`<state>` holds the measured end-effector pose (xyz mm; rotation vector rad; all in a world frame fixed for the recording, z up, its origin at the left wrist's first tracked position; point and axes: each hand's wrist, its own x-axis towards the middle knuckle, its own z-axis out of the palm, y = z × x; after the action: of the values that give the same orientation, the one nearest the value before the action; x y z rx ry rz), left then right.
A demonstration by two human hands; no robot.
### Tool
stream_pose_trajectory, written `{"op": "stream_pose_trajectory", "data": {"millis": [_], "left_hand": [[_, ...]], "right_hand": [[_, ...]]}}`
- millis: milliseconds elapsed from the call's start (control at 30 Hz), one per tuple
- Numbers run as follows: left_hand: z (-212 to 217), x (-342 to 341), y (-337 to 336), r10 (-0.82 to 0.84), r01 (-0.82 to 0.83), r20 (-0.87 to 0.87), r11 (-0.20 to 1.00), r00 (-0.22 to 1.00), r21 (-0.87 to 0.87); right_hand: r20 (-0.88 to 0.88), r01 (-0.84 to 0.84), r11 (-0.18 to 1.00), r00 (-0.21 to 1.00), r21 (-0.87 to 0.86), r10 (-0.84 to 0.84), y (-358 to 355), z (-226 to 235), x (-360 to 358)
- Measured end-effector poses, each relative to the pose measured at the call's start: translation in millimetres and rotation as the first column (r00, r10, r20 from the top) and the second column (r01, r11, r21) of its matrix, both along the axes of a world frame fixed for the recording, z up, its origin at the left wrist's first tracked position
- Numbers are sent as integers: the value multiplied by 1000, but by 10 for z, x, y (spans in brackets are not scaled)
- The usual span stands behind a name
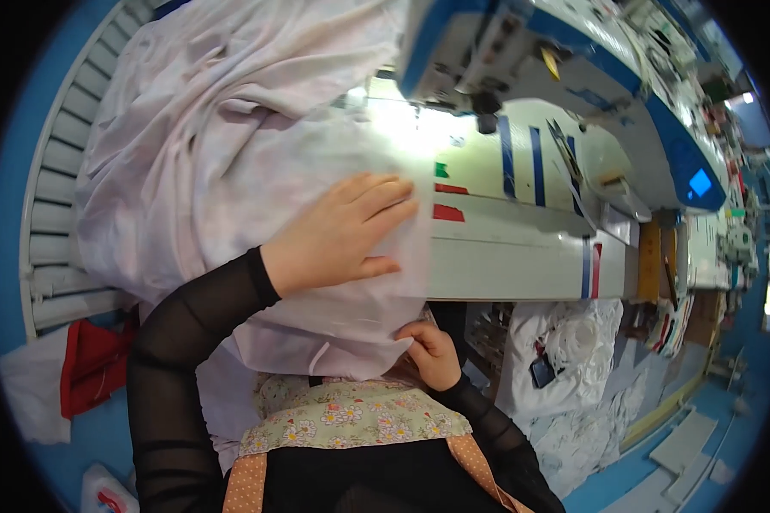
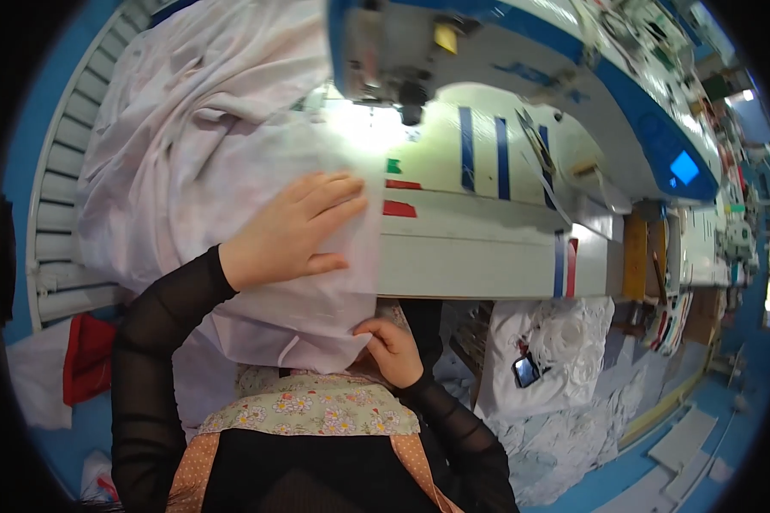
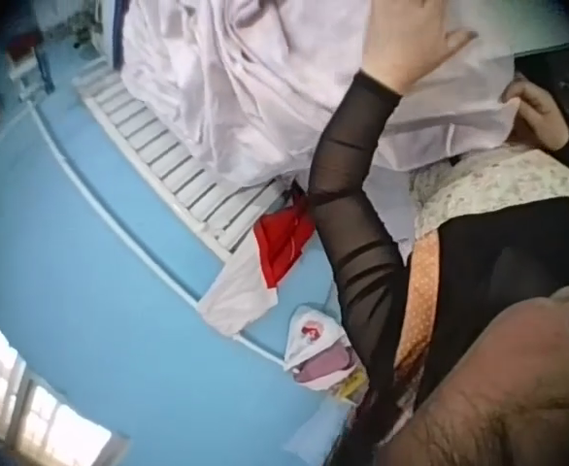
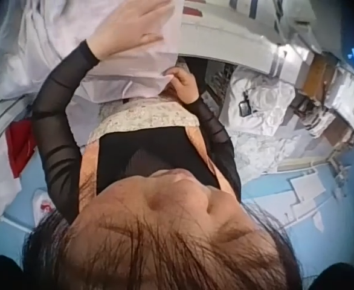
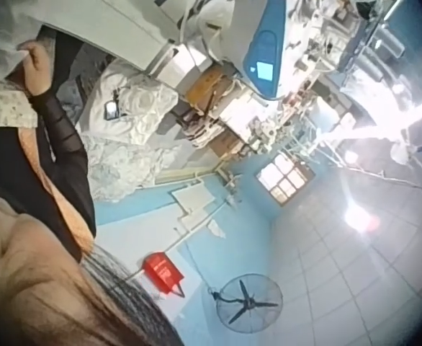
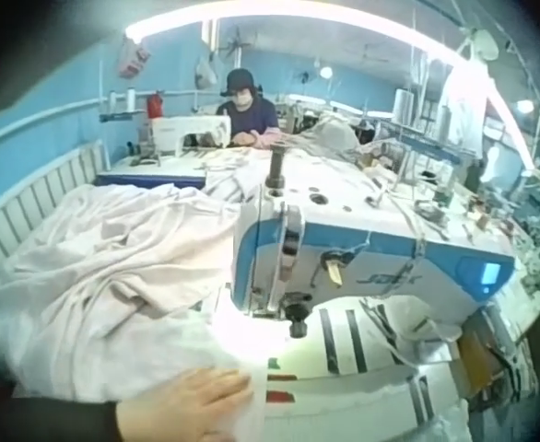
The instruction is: Use a sewing machine to stitch the edges of large white fabric pieces to assemble pillowcases.
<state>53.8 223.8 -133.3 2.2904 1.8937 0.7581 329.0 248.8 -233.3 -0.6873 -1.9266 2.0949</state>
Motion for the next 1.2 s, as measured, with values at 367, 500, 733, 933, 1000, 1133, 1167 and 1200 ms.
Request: {"op": "stream_pose_trajectory", "data": {"millis": [367,500,733,933,1000,1133,1167,1200], "left_hand": [[-38,-36,61,-6,-34,-187,977,982,-212],[-57,-11,56,-2,-40,-190,975,982,-219],[-44,2,41,7,-50,-190,974,982,-220],[-36,34,56,11,-37,-157,986,988,-165],[-38,19,35,15,-36,-139,988,990,-151],[-35,37,-59,-45,37,-110,996,993,-75],[-10,95,-54,-48,41,-108,997,993,-66],[29,182,-53,-99,95,-59,993,993,-63]], "right_hand": [[131,257,966,959,-24,-252,420,-430,271],[409,467,737,623,490,-667,780,-849,1060],[120,128,156,249,979,-961,1431,-1186,2177],[169,243,254,322,936,-932,1470,-1163,2589],[115,604,167,125,779,-985,1610,-860,2928],[-247,989,86,114,120,-962,1669,-7,3014],[-255,989,81,110,123,-961,1675,134,3012],[-337,990,97,126,101,-933,1657,284,2982]]}}
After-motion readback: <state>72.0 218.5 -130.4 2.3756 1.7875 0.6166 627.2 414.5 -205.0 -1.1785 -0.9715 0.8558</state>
